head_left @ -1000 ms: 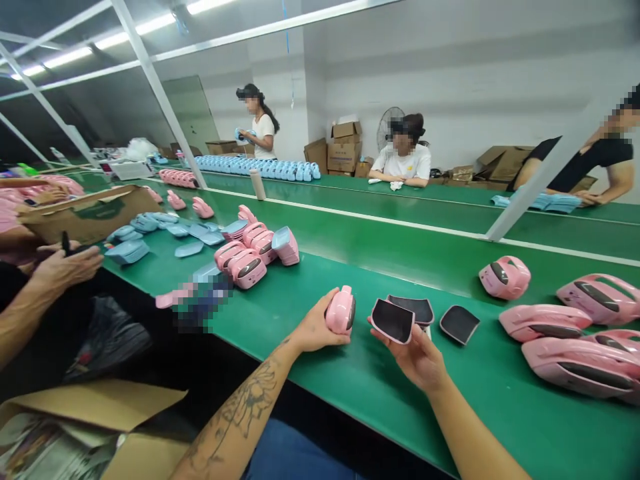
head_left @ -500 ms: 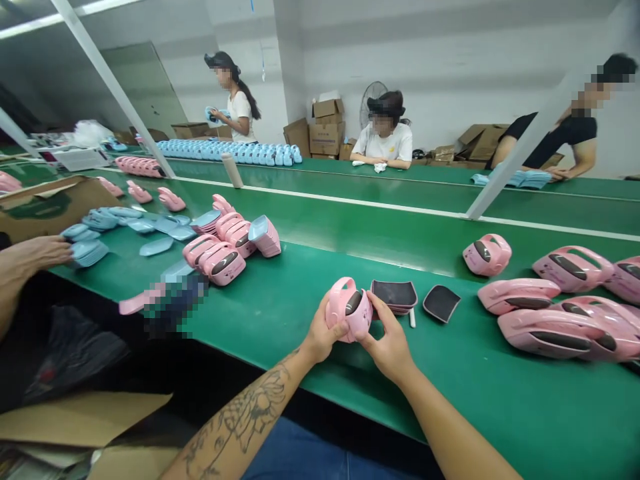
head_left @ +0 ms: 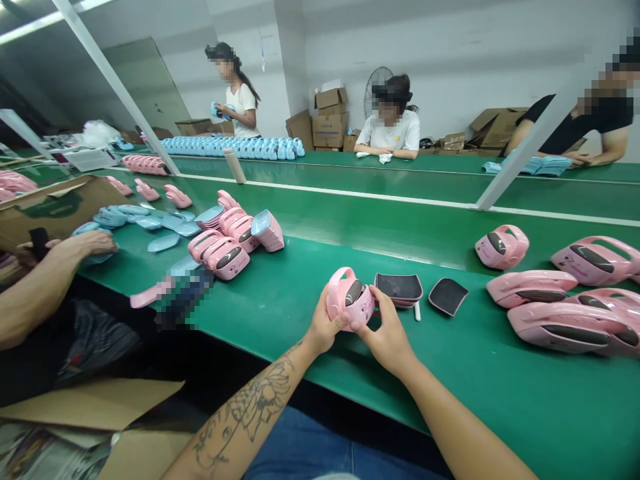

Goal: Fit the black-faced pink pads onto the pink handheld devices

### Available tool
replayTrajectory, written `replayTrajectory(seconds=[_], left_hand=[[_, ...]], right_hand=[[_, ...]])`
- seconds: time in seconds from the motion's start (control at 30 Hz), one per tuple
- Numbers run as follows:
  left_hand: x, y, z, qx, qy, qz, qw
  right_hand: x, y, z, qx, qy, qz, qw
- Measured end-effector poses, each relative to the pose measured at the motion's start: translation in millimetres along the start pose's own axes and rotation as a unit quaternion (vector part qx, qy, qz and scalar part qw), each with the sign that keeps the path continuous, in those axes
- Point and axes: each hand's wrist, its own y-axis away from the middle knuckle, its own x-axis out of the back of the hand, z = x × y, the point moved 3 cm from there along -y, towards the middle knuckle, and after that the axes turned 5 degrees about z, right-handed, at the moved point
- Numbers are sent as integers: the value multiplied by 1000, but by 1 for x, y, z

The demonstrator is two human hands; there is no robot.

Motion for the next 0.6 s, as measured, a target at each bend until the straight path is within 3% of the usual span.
replayTrajectory(seconds=[0.6], left_hand=[[1, -2, -13, 6, 27, -5, 1000]], right_hand=[[-2, 1, 7, -10, -1, -55, 998]])
